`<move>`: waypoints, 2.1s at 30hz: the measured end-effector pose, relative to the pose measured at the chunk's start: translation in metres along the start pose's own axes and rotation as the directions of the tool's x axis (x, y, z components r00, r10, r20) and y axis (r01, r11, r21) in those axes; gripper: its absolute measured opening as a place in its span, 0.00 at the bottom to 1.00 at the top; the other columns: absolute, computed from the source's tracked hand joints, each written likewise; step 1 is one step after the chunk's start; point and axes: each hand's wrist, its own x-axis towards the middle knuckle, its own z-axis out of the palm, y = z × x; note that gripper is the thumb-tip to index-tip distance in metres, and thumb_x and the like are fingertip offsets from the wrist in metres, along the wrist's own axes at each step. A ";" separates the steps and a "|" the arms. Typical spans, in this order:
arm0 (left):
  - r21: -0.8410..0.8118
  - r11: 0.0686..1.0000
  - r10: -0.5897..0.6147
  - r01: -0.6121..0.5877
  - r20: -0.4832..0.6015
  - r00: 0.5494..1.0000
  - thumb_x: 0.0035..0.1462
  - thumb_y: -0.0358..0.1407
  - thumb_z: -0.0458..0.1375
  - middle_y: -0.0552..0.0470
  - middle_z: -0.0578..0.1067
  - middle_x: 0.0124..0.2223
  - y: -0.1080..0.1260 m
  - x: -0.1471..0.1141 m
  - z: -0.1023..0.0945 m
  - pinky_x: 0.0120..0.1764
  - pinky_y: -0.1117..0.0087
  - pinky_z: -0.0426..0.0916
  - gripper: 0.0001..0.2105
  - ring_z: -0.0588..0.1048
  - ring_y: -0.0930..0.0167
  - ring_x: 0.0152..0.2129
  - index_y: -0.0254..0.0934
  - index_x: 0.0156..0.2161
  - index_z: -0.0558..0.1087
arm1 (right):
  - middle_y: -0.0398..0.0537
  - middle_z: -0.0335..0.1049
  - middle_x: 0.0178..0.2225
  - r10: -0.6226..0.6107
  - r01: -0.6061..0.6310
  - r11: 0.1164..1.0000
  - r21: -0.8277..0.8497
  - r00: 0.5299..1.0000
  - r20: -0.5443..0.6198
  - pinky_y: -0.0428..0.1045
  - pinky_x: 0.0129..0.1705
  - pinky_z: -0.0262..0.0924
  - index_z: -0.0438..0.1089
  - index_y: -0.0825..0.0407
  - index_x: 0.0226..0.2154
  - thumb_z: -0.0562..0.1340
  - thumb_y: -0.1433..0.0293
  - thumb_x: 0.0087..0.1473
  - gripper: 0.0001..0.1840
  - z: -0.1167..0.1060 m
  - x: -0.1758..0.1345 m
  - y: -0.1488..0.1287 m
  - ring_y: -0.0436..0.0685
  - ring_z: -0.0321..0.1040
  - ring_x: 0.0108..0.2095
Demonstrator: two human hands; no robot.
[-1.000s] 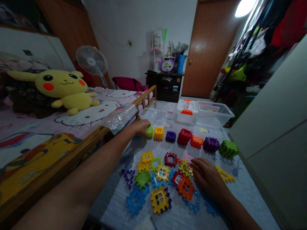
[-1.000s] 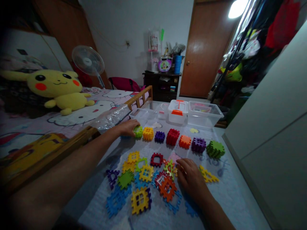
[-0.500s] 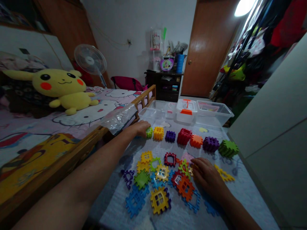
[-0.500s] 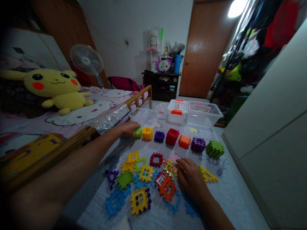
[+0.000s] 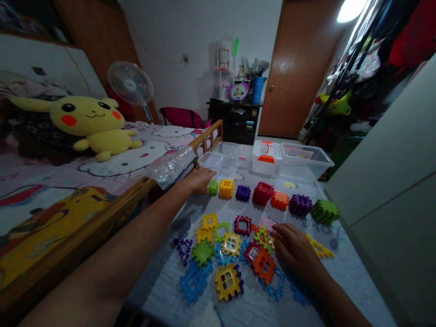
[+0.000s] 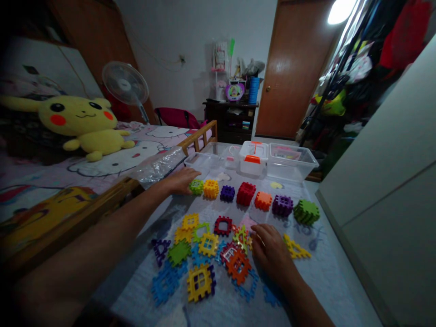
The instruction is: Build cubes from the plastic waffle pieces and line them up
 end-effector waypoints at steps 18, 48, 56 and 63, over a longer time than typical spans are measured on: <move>-0.338 0.938 0.083 -0.073 0.013 0.996 0.53 0.33 0.56 0.47 0.75 0.47 0.051 -0.100 0.048 0.48 0.67 0.65 0.14 0.73 0.64 0.44 0.38 0.46 0.72 | 0.55 0.74 0.41 -0.022 0.022 1.000 -0.018 1.000 0.015 0.54 0.43 0.67 0.71 0.54 0.43 0.55 0.69 0.59 0.13 0.000 0.002 -0.003 0.60 0.71 0.42; -0.395 0.908 -0.080 0.142 0.170 0.982 0.44 0.33 0.60 0.50 0.73 0.41 0.043 -0.121 0.051 0.40 0.69 0.66 0.18 0.73 0.66 0.38 0.39 0.44 0.71 | 0.55 0.74 0.41 0.003 -0.002 1.000 -0.010 0.999 0.040 0.55 0.43 0.68 0.72 0.53 0.43 0.55 0.67 0.58 0.14 -0.004 0.004 -0.007 0.60 0.71 0.41; -0.462 0.877 -0.078 0.135 0.141 0.987 0.40 0.32 0.58 0.51 0.71 0.39 0.041 -0.117 0.057 0.35 0.70 0.65 0.14 0.71 0.67 0.34 0.37 0.37 0.70 | 0.55 0.74 0.40 -0.010 0.010 1.000 0.001 0.999 0.043 0.55 0.42 0.68 0.71 0.53 0.42 0.54 0.67 0.59 0.13 -0.004 0.005 -0.008 0.60 0.71 0.40; -0.463 0.855 -0.298 0.231 -0.075 0.952 0.45 0.27 0.52 0.55 0.69 0.31 0.037 -0.118 0.045 0.32 0.71 0.62 0.05 0.69 0.70 0.29 0.39 0.28 0.63 | 0.55 0.74 0.41 0.004 -0.004 1.000 -0.005 0.999 0.035 0.56 0.43 0.68 0.72 0.53 0.42 0.55 0.67 0.59 0.14 -0.004 0.003 -0.007 0.60 0.71 0.41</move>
